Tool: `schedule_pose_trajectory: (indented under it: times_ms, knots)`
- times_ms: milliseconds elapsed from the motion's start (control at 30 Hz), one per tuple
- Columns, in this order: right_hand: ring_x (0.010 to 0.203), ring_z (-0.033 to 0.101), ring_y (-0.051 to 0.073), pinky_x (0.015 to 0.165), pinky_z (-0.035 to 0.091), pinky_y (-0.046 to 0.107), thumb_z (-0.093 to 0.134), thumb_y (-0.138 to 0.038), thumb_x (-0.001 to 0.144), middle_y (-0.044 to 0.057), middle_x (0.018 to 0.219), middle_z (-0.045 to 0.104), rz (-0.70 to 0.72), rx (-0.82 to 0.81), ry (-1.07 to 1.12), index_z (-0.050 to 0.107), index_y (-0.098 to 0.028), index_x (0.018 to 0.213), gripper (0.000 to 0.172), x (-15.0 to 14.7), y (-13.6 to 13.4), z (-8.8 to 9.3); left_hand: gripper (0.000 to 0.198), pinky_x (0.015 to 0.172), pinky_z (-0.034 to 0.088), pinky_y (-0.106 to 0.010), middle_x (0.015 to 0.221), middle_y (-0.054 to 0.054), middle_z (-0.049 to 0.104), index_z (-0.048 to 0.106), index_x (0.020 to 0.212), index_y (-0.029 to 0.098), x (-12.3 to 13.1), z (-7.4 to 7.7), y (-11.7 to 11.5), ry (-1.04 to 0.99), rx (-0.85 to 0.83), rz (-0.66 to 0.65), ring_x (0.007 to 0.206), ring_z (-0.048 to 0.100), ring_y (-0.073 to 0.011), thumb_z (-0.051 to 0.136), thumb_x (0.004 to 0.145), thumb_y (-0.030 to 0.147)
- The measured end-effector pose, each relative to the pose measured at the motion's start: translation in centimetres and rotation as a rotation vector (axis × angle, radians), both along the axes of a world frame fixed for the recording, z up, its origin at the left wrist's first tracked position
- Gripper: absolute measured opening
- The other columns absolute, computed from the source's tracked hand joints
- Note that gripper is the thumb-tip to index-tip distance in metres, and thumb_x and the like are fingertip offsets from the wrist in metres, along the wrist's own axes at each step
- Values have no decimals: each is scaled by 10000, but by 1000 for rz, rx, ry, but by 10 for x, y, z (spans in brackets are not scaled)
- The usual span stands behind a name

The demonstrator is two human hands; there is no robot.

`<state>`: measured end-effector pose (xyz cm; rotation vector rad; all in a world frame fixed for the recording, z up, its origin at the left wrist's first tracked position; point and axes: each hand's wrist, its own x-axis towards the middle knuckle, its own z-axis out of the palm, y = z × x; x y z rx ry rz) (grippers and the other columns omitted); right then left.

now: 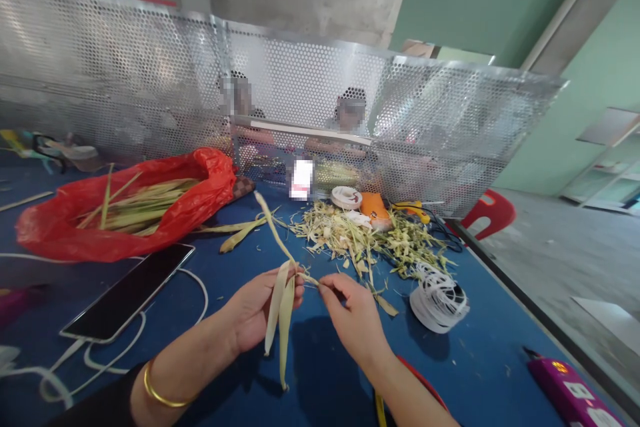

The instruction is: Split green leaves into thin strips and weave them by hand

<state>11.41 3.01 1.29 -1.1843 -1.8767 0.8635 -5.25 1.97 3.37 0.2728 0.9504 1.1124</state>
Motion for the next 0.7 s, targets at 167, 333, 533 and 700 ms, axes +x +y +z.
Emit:
schedule_pose_trajectory:
  times_ms: [167, 333, 533, 700]
  knots:
    - [830, 564, 206, 740, 451, 308, 537, -322, 852, 63, 880, 623, -127, 140, 56, 678, -209, 922, 193, 3, 0, 8, 82, 466, 459, -210, 525, -23, 609, 590, 661, 125, 8, -2, -8, 109, 49, -69, 435, 566, -111, 651, 717, 132]
    - [753, 556, 172, 690, 462, 289, 629, -282, 790, 35, 843, 571, 131, 16, 77, 696, -240, 994, 218, 3, -2, 14, 226, 421, 414, -205, 476, -8, 589, 590, 628, 136, 18, -11, -18, 236, 84, -269, 397, 540, -112, 784, 576, 241]
    - [732, 533, 155, 653, 433, 266, 569, -271, 839, 33, 784, 546, 339, 112, -31, 651, -200, 738, 148, 6, -2, 20, 302, 420, 396, -209, 489, 19, 566, 604, 644, 144, 19, -11, -22, 357, 116, -439, 424, 544, -121, 801, 530, 343]
    - [541, 451, 101, 506, 371, 217, 521, -324, 845, -29, 640, 516, 146, -144, 150, 526, -197, 722, 177, -1, -7, 17, 264, 472, 436, -219, 578, 3, 603, 632, 723, 139, 14, -4, -23, 259, 184, -505, 469, 571, -119, 757, 598, 336]
